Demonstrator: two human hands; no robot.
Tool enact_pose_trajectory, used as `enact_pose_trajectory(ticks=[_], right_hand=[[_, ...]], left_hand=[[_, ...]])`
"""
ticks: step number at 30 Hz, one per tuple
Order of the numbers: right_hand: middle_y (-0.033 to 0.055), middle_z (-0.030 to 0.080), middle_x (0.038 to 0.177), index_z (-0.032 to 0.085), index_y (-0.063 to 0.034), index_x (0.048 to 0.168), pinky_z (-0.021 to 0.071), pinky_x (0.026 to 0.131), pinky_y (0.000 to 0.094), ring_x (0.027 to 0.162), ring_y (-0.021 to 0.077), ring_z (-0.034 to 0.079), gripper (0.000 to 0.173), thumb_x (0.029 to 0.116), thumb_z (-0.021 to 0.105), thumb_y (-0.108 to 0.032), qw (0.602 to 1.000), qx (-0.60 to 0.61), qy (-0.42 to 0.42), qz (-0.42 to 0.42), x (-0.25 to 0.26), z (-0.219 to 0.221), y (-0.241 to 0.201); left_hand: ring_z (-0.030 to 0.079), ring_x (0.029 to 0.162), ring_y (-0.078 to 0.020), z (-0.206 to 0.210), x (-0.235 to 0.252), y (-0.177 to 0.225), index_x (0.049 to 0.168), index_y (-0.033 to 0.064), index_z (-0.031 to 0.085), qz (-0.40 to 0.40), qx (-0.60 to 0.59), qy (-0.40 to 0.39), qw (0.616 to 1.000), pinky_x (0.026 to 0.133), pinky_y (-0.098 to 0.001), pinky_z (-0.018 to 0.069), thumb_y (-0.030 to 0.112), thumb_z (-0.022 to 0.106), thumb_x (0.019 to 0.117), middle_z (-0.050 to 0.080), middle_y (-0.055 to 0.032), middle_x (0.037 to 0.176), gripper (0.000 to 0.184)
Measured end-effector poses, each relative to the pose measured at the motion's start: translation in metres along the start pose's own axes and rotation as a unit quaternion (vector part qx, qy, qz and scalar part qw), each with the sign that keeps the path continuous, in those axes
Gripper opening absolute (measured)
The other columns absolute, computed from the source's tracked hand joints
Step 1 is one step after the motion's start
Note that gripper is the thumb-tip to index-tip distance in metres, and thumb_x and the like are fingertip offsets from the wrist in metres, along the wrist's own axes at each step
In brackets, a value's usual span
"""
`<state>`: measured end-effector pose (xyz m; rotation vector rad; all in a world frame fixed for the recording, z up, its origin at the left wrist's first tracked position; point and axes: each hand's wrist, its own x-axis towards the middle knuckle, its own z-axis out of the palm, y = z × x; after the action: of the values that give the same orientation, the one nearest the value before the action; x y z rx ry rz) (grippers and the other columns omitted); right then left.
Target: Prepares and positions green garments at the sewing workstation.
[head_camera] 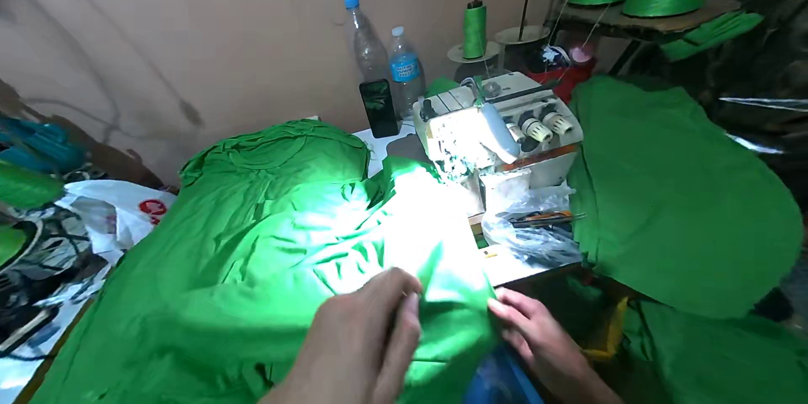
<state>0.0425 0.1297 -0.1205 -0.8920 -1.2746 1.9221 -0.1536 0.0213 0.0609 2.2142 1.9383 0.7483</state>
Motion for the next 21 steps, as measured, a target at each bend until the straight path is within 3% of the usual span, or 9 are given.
enact_pose_trajectory(ticks=[2,6,11,13,21], right_hand=[[-0.0141,0.069,0.080,0.071,-0.0181,0.088,0.0549,0.066,0.0176,0.071,-0.0043,0.064,0.018,0.0951,0.057,-0.009,0.999,-0.007,-0.007,-0.051,-0.012,-0.012,0.006],[-0.0180,0.064,0.077,0.069,-0.0192,0.084,0.0496,0.063,0.0124,0.068,-0.0092,0.058,0.018,0.0942,0.061,-0.007,0.997,-0.033,0.010,-0.070,-0.028,-0.022,0.016],[-0.0095,0.070,0.092,0.073,-0.0065,0.093,0.0571,0.077,0.0170,0.085,-0.0039,0.066,0.013,0.0904,0.063,0.002,0.995,-0.035,0.033,-0.090,-0.030,-0.019,0.024],[-0.0088,0.073,0.093,0.072,-0.0041,0.096,0.0587,0.079,0.0177,0.085,-0.0036,0.068,0.014,0.0894,0.063,0.004,0.994,-0.035,0.039,-0.093,-0.026,-0.015,0.023],[-0.0060,0.074,0.084,0.070,-0.0032,0.097,0.0581,0.071,0.0149,0.077,-0.0034,0.068,0.009,0.0892,0.065,-0.002,0.983,-0.045,0.072,-0.163,0.010,0.002,0.015]], left_hand=[[0.061,0.058,-0.0189,0.012,0.000,0.019,0.104,-0.0020,0.068,-0.001,-0.042,-0.048,0.998,0.052,-0.0334,0.0489,0.007,0.049,0.1003,0.066,-0.0109,0.073,0.021],[0.068,0.064,-0.0248,0.063,-0.014,0.033,0.105,-0.0050,0.070,0.000,-0.074,-0.060,0.995,0.056,-0.0369,0.0556,0.010,0.057,0.1007,0.069,-0.0168,0.083,0.020],[0.066,0.061,-0.0236,0.148,-0.037,0.033,0.106,-0.0045,0.074,-0.031,0.032,0.008,0.999,0.052,-0.0312,0.0542,0.006,0.064,0.0929,0.067,-0.0150,0.079,0.019],[0.065,0.057,-0.0206,0.168,-0.037,0.031,0.105,-0.0024,0.076,-0.055,0.081,0.041,0.994,0.049,-0.0282,0.0524,0.003,0.066,0.0899,0.067,-0.0132,0.078,0.019],[0.059,0.054,-0.0165,0.169,0.002,0.020,0.105,0.0031,0.079,-0.073,0.196,0.123,0.970,0.044,-0.0244,0.0443,0.003,0.068,0.0836,0.068,-0.0094,0.079,0.024]])
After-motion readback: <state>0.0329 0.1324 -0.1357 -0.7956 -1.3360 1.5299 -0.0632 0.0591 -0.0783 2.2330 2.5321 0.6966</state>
